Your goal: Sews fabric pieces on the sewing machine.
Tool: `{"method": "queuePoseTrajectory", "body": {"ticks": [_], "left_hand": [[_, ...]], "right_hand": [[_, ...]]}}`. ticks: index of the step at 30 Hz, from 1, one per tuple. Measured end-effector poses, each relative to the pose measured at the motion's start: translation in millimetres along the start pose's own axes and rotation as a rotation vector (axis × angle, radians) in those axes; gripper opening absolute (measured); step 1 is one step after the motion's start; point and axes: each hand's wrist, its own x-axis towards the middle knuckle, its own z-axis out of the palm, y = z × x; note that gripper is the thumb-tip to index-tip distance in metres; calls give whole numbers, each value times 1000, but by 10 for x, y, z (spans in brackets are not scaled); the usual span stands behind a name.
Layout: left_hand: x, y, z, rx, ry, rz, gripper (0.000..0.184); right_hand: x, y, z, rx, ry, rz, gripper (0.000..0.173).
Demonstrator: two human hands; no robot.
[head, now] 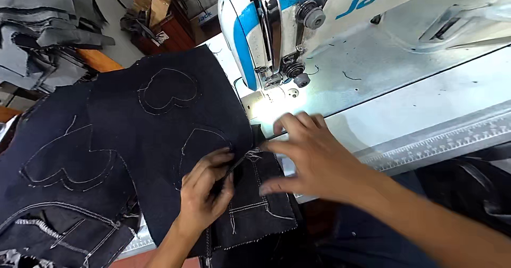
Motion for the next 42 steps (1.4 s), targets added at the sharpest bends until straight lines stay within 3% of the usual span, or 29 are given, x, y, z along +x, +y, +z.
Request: {"method": "queuePoseTrajectory", "body": {"ticks": [3, 6, 12, 14, 17, 19, 22, 31, 34, 38, 42], "left_hand": [[108, 92, -117, -32, -9, -5, 13], [211, 104, -234, 3, -260, 85, 16], [161, -13, 87, -80, -369, 88, 13], [145, -45, 72, -81, -403, 97, 19], [144, -63, 39, -144, -448, 53, 27], [178, -50, 50, -187, -443, 16, 26], [223, -2, 48, -138, -441, 5, 23], [82, 114, 19, 61, -220, 21, 16], [26, 113, 45, 122, -266, 78, 17], [34, 252, 41, 417, -321, 231, 19], [80, 351, 45, 473, -346, 220, 19]], "right_hand": [[346, 221, 98, -52, -84, -66, 90], [430, 284, 136, -99, -245, -106, 109], [504, 199, 16, -126, -453, -104, 111], [374, 195, -182, -78, -335, -23, 97], [-131, 151, -240, 29, 36, 32, 40], [-506, 52, -57, 127, 158, -10, 29], [-808, 23, 212, -24, 220, -114, 27], [-800, 53, 273, -110, 297, -133, 33], [-808, 59, 270, -118, 300, -141, 33], [-805, 60, 278, -129, 307, -142, 33], [-802, 73, 274, -113, 309, -136, 33]]}}
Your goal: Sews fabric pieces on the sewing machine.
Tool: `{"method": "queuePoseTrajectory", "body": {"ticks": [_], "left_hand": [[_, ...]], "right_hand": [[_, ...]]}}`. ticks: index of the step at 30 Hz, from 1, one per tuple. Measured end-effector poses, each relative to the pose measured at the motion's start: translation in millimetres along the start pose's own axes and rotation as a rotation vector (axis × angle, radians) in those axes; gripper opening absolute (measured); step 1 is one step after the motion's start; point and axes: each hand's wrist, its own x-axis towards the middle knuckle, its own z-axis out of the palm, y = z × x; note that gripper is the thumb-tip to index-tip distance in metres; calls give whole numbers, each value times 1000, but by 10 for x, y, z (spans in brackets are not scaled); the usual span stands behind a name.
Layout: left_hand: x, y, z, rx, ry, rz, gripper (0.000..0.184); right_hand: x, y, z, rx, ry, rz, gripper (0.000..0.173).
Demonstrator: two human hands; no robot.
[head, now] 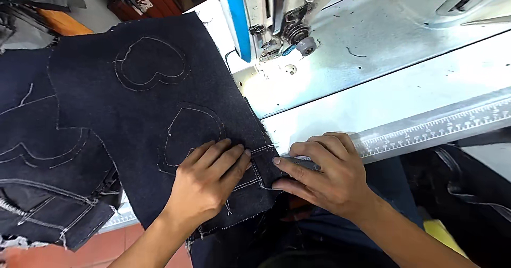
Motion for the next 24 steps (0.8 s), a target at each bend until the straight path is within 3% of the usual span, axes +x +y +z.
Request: {"method": "queuePoseTrajectory", "body": {"ticks": [12, 16, 20, 22, 24], "left_hand": [[128, -17, -14, -29, -24, 30, 19], [215, -130, -45, -192, -113, 14, 33], [311, -412, 97, -215, -219, -220, 52], [339, -374, 252, -183, -207, -332, 66], [419, -213, 358, -183, -166, -379, 67]], "right_hand": [[6, -2, 3, -7, -57, -20, 35], [80, -19, -36, -7, -181, -27, 37], [146, -44, -104, 9, -278, -31, 40], [192, -11, -177, 16, -303, -34, 43], [204, 74, -305, 28, -338, -16, 39]]}}
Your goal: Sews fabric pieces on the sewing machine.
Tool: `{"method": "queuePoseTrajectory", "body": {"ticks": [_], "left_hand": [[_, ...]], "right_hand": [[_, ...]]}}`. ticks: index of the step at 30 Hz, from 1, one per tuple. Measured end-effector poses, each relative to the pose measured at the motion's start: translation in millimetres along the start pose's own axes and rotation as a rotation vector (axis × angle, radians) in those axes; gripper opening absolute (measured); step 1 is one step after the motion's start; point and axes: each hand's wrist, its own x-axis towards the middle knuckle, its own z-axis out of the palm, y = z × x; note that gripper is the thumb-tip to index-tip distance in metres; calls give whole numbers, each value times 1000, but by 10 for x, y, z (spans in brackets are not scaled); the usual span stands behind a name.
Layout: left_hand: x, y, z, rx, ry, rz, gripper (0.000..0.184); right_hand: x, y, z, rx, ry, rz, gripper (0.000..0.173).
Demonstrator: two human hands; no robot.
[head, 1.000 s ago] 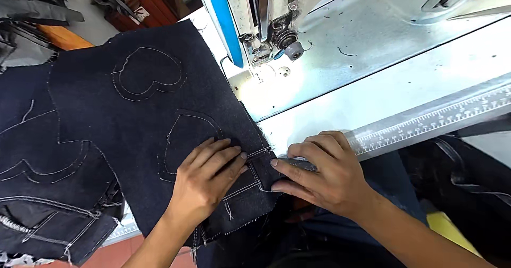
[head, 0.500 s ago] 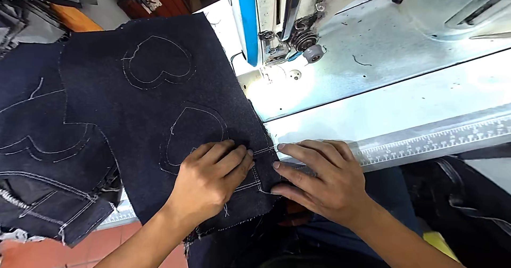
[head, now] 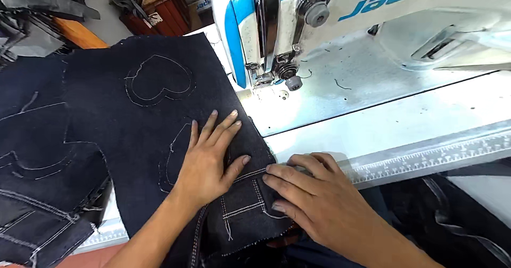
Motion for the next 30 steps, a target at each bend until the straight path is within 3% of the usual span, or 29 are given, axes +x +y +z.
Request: {"method": "queuePoseTrajectory", "body": {"ticks": [4, 8, 15, 18, 20, 23, 30], "left_hand": [[277, 192, 44, 64, -27, 1, 62], [517, 29, 80, -49, -33, 24, 48], [875, -294, 70, -79, -67, 58, 50], [609, -108, -142, 116, 89, 182, 39], [156, 15, -332, -57, 175, 372, 27], [-295, -82, -210, -414, -45, 532, 38], [84, -275, -96, -194, -160, 605, 53]], "right_hand": [[-10, 289, -170, 118, -58, 11, 31], [135, 358, -181, 155, -101, 24, 32], [323, 328, -105, 43, -104, 59, 35], [345, 332, -139, 43, -119, 40, 36], [359, 367, -165, 61, -129, 24, 36], [409, 424, -190, 93, -123, -8, 37], [764, 762, -176, 33, -141, -99, 39]]}}
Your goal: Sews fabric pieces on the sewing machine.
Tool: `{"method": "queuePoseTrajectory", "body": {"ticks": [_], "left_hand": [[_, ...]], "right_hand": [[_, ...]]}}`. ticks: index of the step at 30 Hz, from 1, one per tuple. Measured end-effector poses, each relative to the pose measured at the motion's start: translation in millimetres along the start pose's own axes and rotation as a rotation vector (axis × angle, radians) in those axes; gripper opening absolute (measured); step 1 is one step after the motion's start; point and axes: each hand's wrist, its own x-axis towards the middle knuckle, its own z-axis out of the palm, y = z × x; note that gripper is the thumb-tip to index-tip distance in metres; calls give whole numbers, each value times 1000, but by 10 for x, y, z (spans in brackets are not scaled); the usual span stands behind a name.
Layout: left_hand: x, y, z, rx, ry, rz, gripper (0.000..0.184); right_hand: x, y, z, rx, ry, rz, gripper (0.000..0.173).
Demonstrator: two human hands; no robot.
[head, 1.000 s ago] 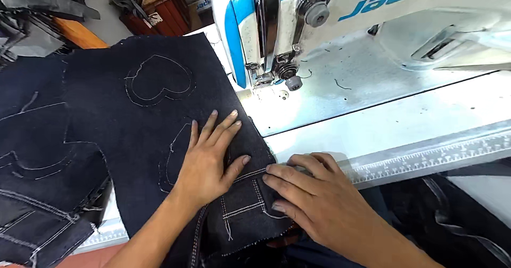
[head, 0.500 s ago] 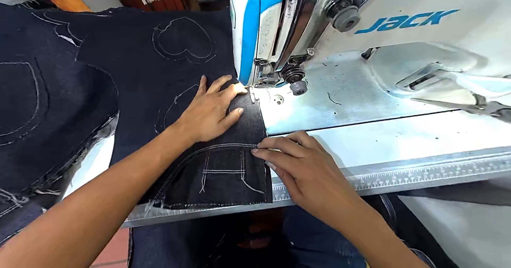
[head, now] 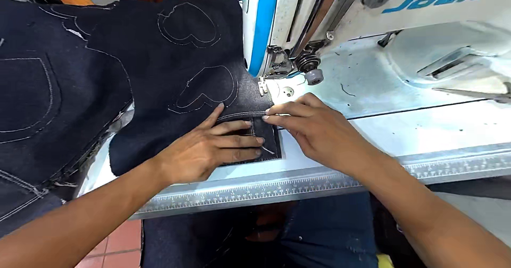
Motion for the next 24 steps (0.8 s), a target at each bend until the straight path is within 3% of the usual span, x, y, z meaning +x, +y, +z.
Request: {"method": "queuePoseTrajectory", "body": {"ticks": [5, 17, 20, 22, 24], "left_hand": [[144, -213, -71, 35, -42, -23, 61], [407, -828, -196, 96, -18, -71, 55], [555, -721, -546, 137, -208, -152, 63], [685, -666, -950, 237, -337, -169, 48], [685, -887, -1220, 386, -265, 73, 36]], "right_hand": [[-8, 124, 98, 2, 83, -66, 36], [46, 66, 116, -130, 48, 153, 42], [52, 80, 108, -96, 69, 159, 38], [35, 95, 104, -64, 94, 152, 34], [16, 109, 105, -33, 124, 134, 31]]}}
